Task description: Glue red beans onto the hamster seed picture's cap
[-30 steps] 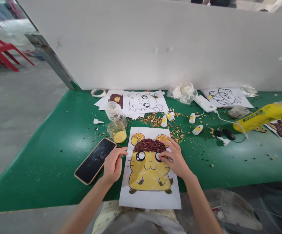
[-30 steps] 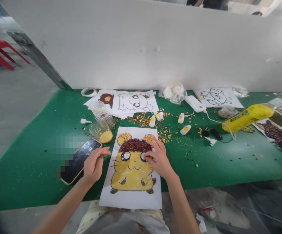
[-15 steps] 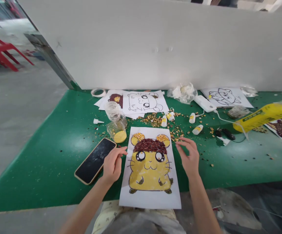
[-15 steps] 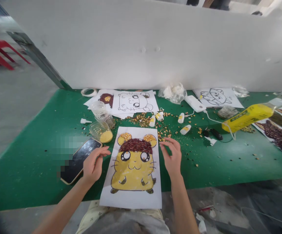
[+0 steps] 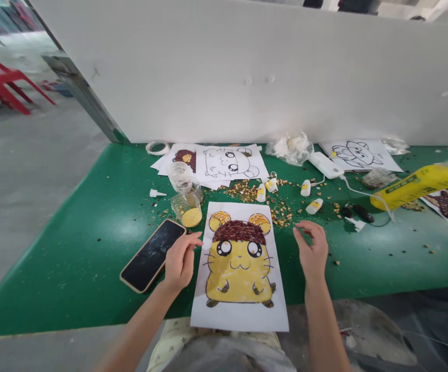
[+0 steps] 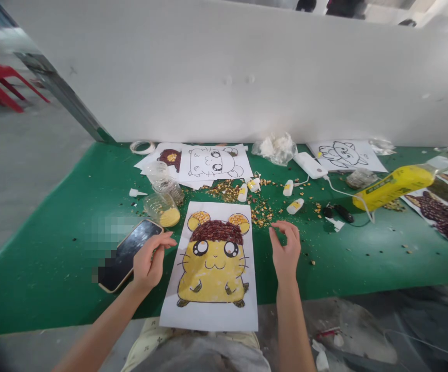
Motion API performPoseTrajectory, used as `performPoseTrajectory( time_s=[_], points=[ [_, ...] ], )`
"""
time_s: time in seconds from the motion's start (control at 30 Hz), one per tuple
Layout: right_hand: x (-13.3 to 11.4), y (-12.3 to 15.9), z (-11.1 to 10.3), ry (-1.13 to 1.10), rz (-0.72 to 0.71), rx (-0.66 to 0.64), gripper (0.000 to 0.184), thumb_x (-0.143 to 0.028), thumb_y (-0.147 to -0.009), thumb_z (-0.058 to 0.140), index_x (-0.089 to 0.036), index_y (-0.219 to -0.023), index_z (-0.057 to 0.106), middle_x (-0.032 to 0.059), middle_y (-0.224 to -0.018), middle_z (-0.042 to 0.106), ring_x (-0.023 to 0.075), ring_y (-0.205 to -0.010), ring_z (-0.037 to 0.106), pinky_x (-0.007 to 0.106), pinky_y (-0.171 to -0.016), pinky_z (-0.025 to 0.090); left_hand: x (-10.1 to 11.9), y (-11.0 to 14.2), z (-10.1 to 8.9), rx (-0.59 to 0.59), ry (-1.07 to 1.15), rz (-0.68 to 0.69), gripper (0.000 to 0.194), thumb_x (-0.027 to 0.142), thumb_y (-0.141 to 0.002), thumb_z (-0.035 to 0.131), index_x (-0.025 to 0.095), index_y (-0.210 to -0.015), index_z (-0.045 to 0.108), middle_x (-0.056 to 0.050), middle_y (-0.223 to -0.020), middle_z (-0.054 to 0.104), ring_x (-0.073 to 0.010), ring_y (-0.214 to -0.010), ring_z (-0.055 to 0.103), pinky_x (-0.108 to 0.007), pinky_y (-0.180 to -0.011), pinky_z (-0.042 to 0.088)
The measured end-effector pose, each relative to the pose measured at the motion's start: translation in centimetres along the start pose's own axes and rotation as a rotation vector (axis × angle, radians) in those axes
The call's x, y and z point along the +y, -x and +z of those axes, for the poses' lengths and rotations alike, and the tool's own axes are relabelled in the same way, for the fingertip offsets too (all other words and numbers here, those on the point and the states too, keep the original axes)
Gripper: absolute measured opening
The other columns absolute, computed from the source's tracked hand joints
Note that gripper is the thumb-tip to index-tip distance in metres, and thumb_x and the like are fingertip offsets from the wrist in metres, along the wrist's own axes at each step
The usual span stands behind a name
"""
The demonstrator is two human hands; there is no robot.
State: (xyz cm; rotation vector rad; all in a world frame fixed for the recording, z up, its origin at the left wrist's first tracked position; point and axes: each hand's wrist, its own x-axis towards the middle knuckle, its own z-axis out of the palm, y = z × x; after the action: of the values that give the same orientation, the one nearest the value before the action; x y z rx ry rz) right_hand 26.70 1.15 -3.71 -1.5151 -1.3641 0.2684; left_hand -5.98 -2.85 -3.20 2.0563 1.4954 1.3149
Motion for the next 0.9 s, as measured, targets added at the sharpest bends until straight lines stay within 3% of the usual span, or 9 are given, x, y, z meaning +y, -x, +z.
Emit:
performPoseTrajectory(
  time_s=[0.17,0.33,0.43,0.5,0.57,0.63,0.8,0.9],
  points=[
    [0.0,0.1,0.1,-0.033,0.071,0.012,0.017,-0.035,-0.078,0.061,-0.019,-0.082,0.065,0.0063,-0.086,0.062,0.0195,-0.081,0.058,0.036,-0.073,0.048,0.1,0.0,0.1,0.009,-0.016,-0.024,0.023,0.015,-0.09,0.038,0.018,-0.1,0.058,-0.006,-0.088,0.067,-0.0166,-0.079,0.062,-0.029,-0.072,0.05],
    [-0.1,0.3,-0.5,-0.058,0.242,0.074,0.025,-0.039,-0.084,0.053,-0.017,-0.091,0.063,0.0006,-0.061,0.059,0.0155,-0.054,0.056,0.03,-0.058,0.047,0.0,0.0,0.0,0.01,-0.003,-0.002,0.022,0.015,-0.09,0.038,0.018,-0.099,0.058,-0.005,-0.087,0.067,-0.0161,-0.079,0.062,-0.03,-0.075,0.05],
    [1.1,-1.1,-1.5,0.152,0.11,0.038,0.029,-0.026,-0.088,0.038,-0.016,-0.101,0.063,0.0072,-0.078,0.066,0.0193,-0.067,0.062,0.035,-0.067,0.049,0.1,-0.2,0.0,0.014,-0.018,0.017,0.024,0.014,-0.09,0.038,0.018,-0.103,0.057,-0.005,-0.084,0.067,-0.0168,-0.08,0.062,-0.032,-0.079,0.049],
    [2.6,-3.1,-2.2,0.348,-0.041,-0.03,0.037,-0.014,-0.082,0.034,-0.016,-0.104,0.064,0.0126,-0.104,0.065,0.0254,-0.094,0.061,0.043,-0.083,0.046,0.3,-0.3,0.0,0.027,-0.039,0.024,0.024,0.014,-0.09,0.037,0.018,-0.103,0.057,-0.005,-0.084,0.067,-0.0175,-0.082,0.062,-0.034,-0.08,0.048],
    [4.5,-5.5,-2.7,0.464,-0.131,-0.06,0.047,-0.006,-0.073,0.033,-0.017,-0.106,0.065,0.0124,-0.114,0.062,0.0272,-0.109,0.054,0.049,-0.094,0.04,0.4,-0.4,0.1,0.036,-0.047,0.018,0.025,0.014,-0.09,0.037,0.018,-0.102,0.058,-0.005,-0.083,0.067,-0.0174,-0.081,0.062,-0.033,-0.079,0.048],
    [6.3,-8.0,-3.0,0.547,-0.166,-0.104,0.051,-0.003,-0.067,0.037,-0.017,-0.107,0.065,0.0121,-0.119,0.06,0.0274,-0.113,0.051,0.049,-0.096,0.039,0.4,-0.5,0.1,0.036,-0.044,0.011,0.025,0.013,-0.089,0.037,0.018,-0.103,0.058,-0.004,-0.083,0.066,-0.0171,-0.08,0.062,-0.032,-0.077,0.048],
    [8.4,-11.7,-3.1,0.637,-0.244,-0.482,0.046,-0.003,-0.066,0.043,-0.021,-0.099,0.069,0.0089,-0.115,0.064,0.029,-0.112,0.052,0.049,-0.092,0.039,0.2,-0.4,0.2,0.037,-0.032,0.004,0.026,0.012,-0.089,0.037,0.018,-0.104,0.058,-0.004,-0.083,0.066,-0.0168,-0.081,0.061,-0.032,-0.078,0.048],
    [7.4,-11.7,-3.4,0.572,-0.212,-0.455,0.028,-0.015,-0.071,0.053,-0.021,-0.093,0.069,0.0095,-0.102,0.068,0.0307,-0.102,0.055,0.049,-0.086,0.04,0.0,-0.4,0.2,0.027,-0.029,-0.005,0.025,0.012,-0.09,0.037,0.019,-0.103,0.058,-0.004,-0.083,0.066,-0.0165,-0.08,0.062,-0.032,-0.077,0.048]
  ],
)
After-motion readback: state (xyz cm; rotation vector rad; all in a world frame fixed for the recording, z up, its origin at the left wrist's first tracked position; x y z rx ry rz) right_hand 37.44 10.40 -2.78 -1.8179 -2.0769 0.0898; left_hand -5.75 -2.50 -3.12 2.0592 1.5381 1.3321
